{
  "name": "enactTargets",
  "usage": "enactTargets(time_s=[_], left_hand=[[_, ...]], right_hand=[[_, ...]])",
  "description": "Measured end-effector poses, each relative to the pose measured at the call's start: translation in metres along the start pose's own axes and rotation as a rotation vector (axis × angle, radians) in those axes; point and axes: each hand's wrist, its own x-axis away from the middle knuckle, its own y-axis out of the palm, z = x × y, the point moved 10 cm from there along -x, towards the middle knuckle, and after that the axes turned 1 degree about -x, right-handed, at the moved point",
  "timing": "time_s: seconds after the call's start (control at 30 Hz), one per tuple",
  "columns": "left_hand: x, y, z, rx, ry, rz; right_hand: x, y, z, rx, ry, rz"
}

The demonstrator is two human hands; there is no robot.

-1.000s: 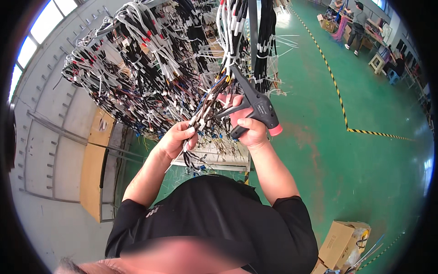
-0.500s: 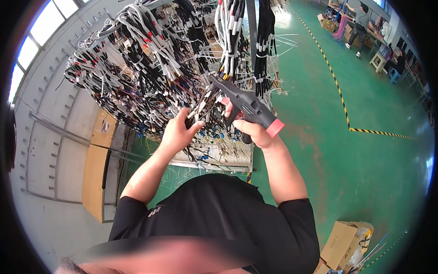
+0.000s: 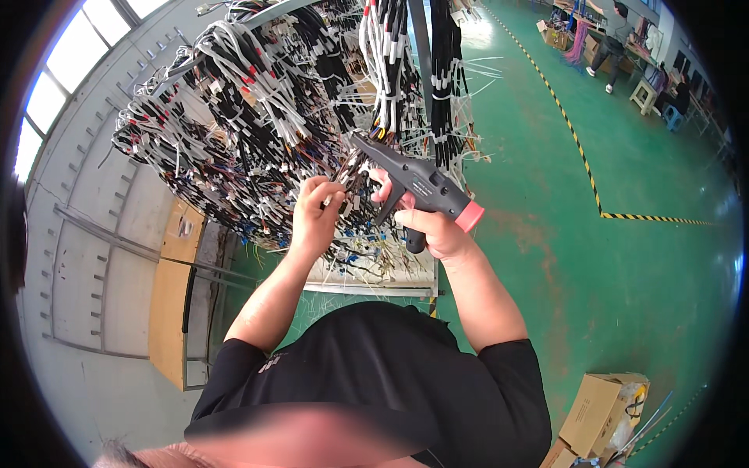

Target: Bundling and securing groups of wires within a large cable harness using a cable tie gun.

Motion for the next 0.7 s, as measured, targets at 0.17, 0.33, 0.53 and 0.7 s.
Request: enactTargets(time_s=[0.17, 0.33, 0.53, 0.7], left_hand=[[0.031, 0.045, -0.051, 1.196, -0.827, -0.326], [0.027, 0.037, -0.047, 1.334, -0.858, -0.378], [0.027, 0.042, -0.042, 1.466, -0.859, -0.472], [0.028, 0.039, -0.040, 1.456, -0.877, -0.479]], right_hand=[[0.008, -0.024, 0.002, -0.123, -0.082, 0.028], [0.027, -0.065, 0.028, 0.225, -0.001, 0.018], [0.026, -0.051, 0.073, 0.250, 0.073, -0.083], [0.023, -0.030, 0.091, 0.166, 0.040, -0.143]])
